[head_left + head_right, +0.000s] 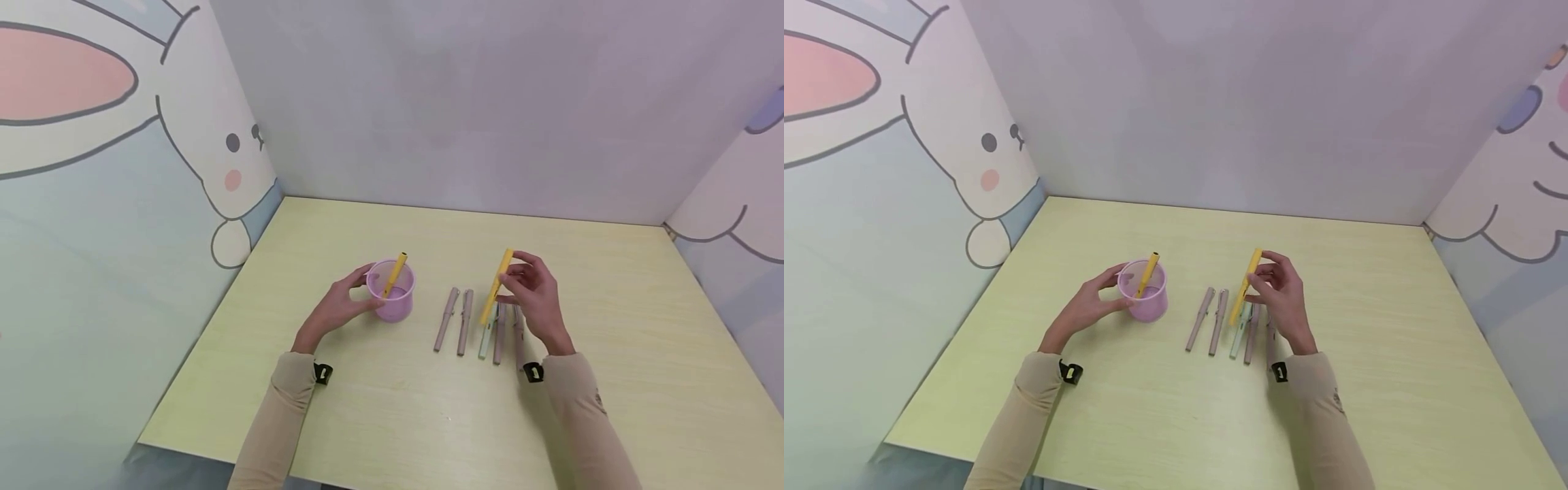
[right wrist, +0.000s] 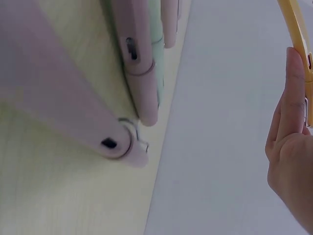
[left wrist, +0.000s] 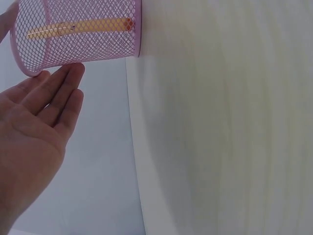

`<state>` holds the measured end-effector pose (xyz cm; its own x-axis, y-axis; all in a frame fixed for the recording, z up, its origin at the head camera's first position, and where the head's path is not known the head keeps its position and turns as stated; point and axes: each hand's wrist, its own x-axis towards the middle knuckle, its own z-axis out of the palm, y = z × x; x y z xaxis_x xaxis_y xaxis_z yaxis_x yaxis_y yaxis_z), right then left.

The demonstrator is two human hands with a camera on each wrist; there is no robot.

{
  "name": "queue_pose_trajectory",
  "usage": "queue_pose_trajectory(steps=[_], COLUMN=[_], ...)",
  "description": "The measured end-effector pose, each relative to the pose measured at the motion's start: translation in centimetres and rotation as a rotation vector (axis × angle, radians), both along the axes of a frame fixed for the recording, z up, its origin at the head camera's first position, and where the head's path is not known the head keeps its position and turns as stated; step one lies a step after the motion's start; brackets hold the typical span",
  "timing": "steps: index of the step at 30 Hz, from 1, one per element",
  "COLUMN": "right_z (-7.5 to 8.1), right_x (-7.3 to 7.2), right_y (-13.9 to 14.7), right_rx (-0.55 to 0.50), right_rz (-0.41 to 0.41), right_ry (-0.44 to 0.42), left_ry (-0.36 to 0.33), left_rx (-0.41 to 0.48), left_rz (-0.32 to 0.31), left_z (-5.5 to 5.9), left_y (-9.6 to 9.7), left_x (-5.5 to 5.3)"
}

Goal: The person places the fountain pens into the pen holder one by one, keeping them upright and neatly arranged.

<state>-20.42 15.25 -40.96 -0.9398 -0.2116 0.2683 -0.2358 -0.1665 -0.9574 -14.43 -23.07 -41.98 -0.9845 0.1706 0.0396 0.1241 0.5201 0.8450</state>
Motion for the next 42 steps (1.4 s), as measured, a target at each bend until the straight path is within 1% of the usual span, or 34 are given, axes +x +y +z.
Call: queue_pose_trajectory(steps=[6,11,18,25,32,36,42], right_z=[0.0,0.0,0.2,0.1,0.5,0.7,1.0], right_x=[0.0,0.0,0.0,0.1,0.1,0.1,0.2], right_y=[-1.8,-3.1,-5.1,-7.1,-8.9,-9.7,-10.7], right_rx=[-0.015,-0.035,-0.079,-0.12,-0.177,-0.194,-0.236], right_rz=[-0.011,-0.005,0.009,0.03,0.037,0.031,0.019], right_ry=[0.02,0.039,0.071,0.093,0.12,0.124,0.097], left_ry=[-0.01,-0.01,-0.007,-0.014,0.0,0.006,0.001], left_rx=[-0.002,-0.005,-0.01,-0.005,0.001,0.007,0.006], left_rz=[0.003,0.001,0.0,0.005,0.0,-0.005,-0.004], left_z=[0.2,0.3,0.2,0.3,0.2,0.2,0.3], left_y=[0.1,0.1,0.0,0.0,-0.1,-0.1,-0.2], left_x=[0.1,0.1,-0.1,0.1,0.0,0.0,0.1])
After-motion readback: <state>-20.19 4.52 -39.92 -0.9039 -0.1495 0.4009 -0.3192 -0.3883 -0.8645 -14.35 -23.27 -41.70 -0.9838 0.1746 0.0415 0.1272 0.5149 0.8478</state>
